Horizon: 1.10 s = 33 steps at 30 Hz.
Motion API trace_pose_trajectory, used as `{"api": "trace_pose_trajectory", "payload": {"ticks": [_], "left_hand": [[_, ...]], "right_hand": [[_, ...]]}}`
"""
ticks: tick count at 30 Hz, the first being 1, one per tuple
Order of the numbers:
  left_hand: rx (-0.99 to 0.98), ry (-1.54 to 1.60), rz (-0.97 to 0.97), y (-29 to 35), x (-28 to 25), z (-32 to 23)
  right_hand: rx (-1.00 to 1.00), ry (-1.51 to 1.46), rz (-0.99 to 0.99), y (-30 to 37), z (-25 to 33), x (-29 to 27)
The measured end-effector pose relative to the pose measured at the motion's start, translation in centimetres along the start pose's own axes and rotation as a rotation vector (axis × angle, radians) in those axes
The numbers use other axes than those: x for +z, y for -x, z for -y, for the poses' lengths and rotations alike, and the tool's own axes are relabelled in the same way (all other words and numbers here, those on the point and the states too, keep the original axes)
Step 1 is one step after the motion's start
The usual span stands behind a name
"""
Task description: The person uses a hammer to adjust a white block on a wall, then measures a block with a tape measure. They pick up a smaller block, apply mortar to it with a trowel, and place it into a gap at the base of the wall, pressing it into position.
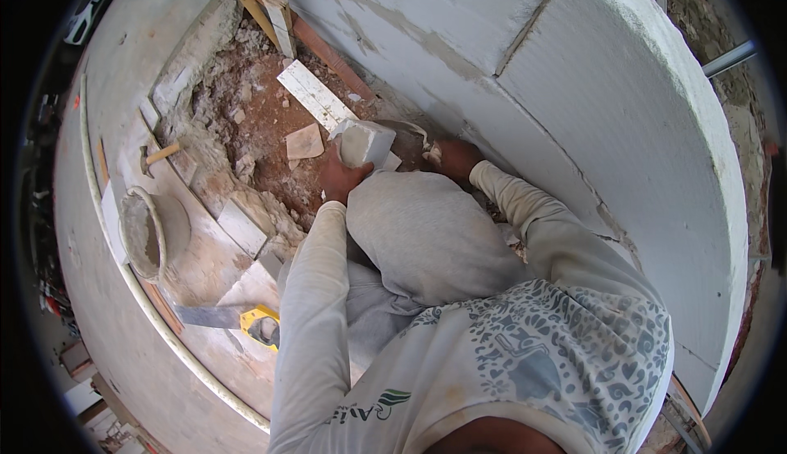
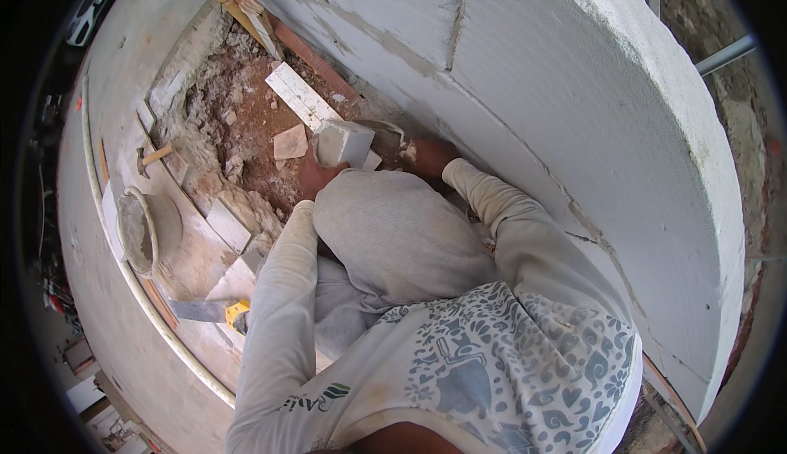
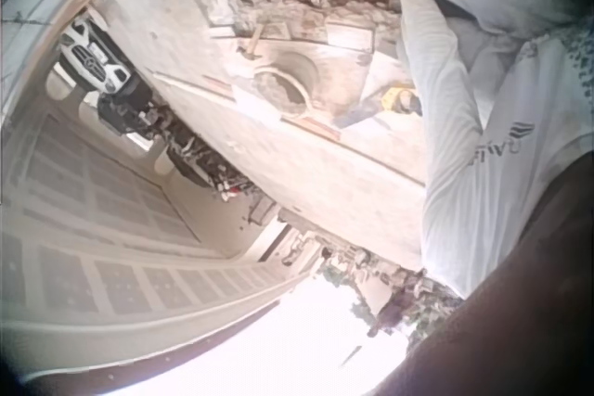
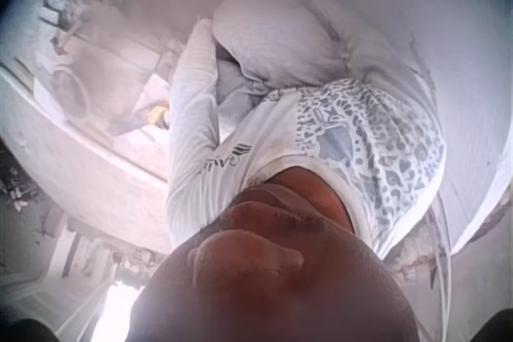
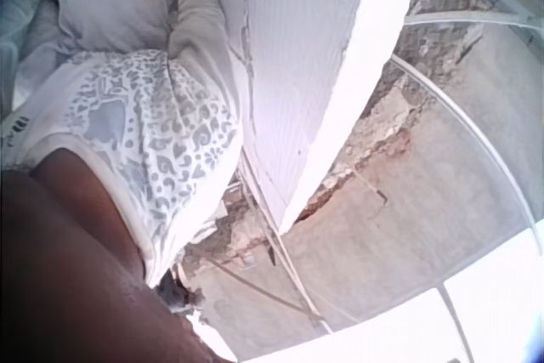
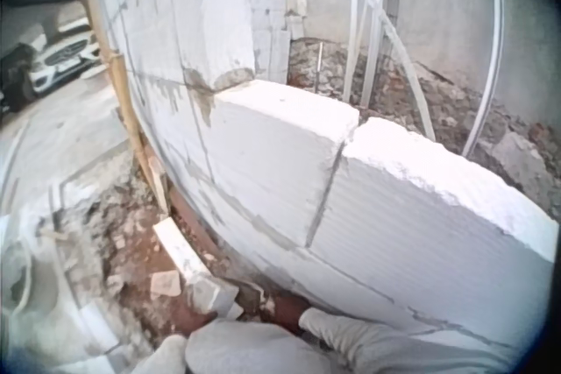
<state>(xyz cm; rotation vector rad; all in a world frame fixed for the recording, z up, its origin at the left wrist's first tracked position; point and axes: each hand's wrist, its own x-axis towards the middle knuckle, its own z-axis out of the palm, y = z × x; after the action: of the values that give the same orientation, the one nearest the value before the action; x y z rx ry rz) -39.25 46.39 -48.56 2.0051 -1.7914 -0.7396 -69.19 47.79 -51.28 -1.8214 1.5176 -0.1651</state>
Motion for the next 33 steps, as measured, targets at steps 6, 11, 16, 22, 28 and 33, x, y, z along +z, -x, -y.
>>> {"api": "trace_pose_trajectory", "payload": {"ticks": [6,11,16,22,28,33], "left_hand": [[0.033,0.065,-0.013,0.2,-0.2,-0.5],[0.001,-0.041,0.031,0.8,-0.7,-0.9],[-0.102,-0.062,0.154,0.2,-1.5,-1.2],[-0.07,-0.001,0.248,0.4,-0.6,-0.2],[-0.151,-0.077,0.41,2.8,-3.8,2.2],[-0.254,-0.01,0.282,5.2,-2.3,2.9]], "right_hand": [[-0.018,0.069,-0.081,-1.7,0.9,2.2],[0.099,-0.02,-0.091,-2.3,-1.1,2.6],[-0.049,-0.26,-0.129,-1.6,6.2,-1.6],[-0.119,-0.29,-0.05,-5.5,11.8,-3.2],[0.078,-0.305,0.009,-8.3,10.0,-3.0],[0.137,-0.249,-0.016,-8.4,11.8,-3.5]]}}
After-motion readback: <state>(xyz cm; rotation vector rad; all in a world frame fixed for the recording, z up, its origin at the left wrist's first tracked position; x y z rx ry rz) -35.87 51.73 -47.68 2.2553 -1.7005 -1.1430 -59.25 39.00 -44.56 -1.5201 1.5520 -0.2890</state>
